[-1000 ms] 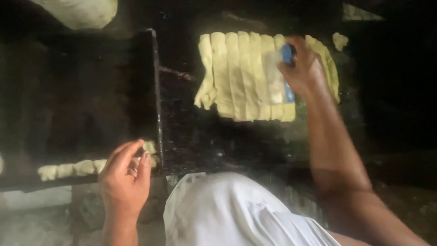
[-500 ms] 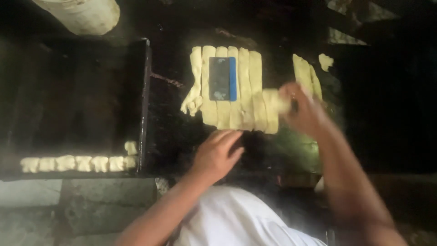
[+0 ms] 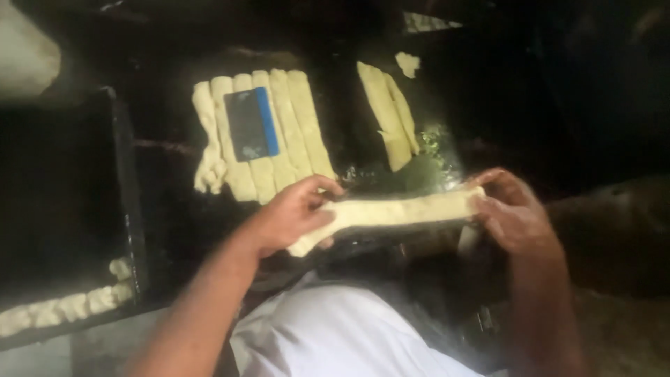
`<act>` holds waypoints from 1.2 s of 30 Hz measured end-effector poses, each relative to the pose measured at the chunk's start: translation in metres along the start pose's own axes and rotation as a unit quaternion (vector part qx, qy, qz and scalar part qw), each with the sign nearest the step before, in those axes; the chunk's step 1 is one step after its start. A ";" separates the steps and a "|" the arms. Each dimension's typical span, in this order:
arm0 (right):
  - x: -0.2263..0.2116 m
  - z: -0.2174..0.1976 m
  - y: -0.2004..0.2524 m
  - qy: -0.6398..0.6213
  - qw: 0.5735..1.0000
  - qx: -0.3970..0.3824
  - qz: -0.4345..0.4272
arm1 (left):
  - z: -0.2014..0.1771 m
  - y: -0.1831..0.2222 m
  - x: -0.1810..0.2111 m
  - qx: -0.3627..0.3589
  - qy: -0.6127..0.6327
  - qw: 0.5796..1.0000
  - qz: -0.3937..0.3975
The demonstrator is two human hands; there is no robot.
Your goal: Shaping and placing pieces of dough onto baking sheets.
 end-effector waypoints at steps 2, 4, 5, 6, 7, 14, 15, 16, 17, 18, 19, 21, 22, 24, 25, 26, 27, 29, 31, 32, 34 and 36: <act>0.027 -0.001 -0.012 -0.006 1.000 0.013 0.010 | -0.008 0.008 0.006 -0.006 0.053 0.987 -0.154; 0.041 0.002 -0.010 -0.009 0.999 0.028 0.028 | -0.003 0.023 -0.004 -0.012 0.106 0.944 -0.312; 0.035 0.006 -0.019 0.160 0.986 0.037 0.014 | -0.010 0.019 -0.010 0.023 -0.041 0.955 -0.293; 0.029 0.010 -0.029 0.325 0.944 0.047 0.003 | -0.017 0.015 -0.014 0.060 -0.185 0.944 -0.266; 0.017 0.007 -0.023 0.321 0.946 0.055 0.007 | -0.014 0.013 -0.013 0.052 -0.190 0.944 -0.266; -0.012 -0.048 -0.031 0.094 0.990 0.104 -0.014 | 0.024 -0.034 -0.030 0.024 0.093 0.976 -0.193; -0.002 -0.057 -0.037 -0.006 0.997 0.076 -0.023 | 0.034 -0.040 -0.035 0.018 0.116 0.974 -0.192; -0.001 -0.054 -0.036 -0.006 0.997 0.080 -0.021 | 0.042 -0.043 -0.035 0.014 0.116 0.974 -0.194; 0.000 -0.055 -0.037 0.104 0.987 0.119 0.025 | 0.049 -0.047 -0.036 0.030 0.089 0.969 -0.229; 0.000 -0.055 -0.039 0.211 0.962 0.156 0.071 | 0.054 -0.052 -0.038 0.046 0.062 0.962 -0.263; -0.005 -0.049 -0.031 0.210 0.963 0.153 0.071 | 0.054 -0.051 -0.035 0.048 0.061 0.962 -0.264; -0.018 -0.034 -0.013 0.431 0.880 0.198 -0.029 | 0.053 -0.046 -0.035 0.063 0.040 0.956 -0.284; -0.007 -0.026 -0.012 0.430 0.882 0.192 -0.026 | 0.051 -0.043 -0.037 0.067 0.041 0.954 -0.290; 0.003 -0.008 -0.007 0.609 0.754 0.200 -0.147 | 0.050 -0.044 -0.036 0.046 0.039 0.963 -0.262; 0.014 -0.001 -0.007 0.610 0.754 0.198 -0.143 | 0.052 -0.042 -0.039 0.044 0.040 0.962 -0.266; 0.021 0.010 -0.005 0.700 0.651 0.208 -0.205 | 0.055 -0.041 -0.041 0.039 0.048 0.966 -0.252; 0.024 0.020 -0.010 0.776 0.529 0.215 -0.268 | 0.056 -0.045 -0.041 0.036 0.058 0.971 -0.231; 0.003 0.016 -0.011 0.679 0.717 0.151 -0.055 | 0.058 -0.039 -0.038 0.036 0.082 0.970 -0.224; -0.002 0.028 -0.006 0.518 0.837 0.076 0.160 | 0.053 -0.038 -0.025 0.033 0.103 0.971 -0.211; -0.009 0.037 -0.006 0.567 0.801 0.095 0.169 | 0.050 -0.043 -0.017 0.031 0.096 0.967 -0.233; 0.010 0.057 0.011 0.609 0.765 0.089 0.191 | 0.045 -0.023 -0.015 0.038 0.093 0.954 -0.282; -0.005 0.067 0.015 0.663 0.641 0.178 -0.344 | 0.041 -0.032 -0.012 0.032 0.095 0.967 -0.235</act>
Point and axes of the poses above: each hand's wrist, its own y-axis away from the middle knuckle, its own z-axis out of the palm, x = y × z, the point moved 3 cm from there along -y, towards the middle knuckle, and after that the axes turned 1 degree about x, right-handed, at the moved point
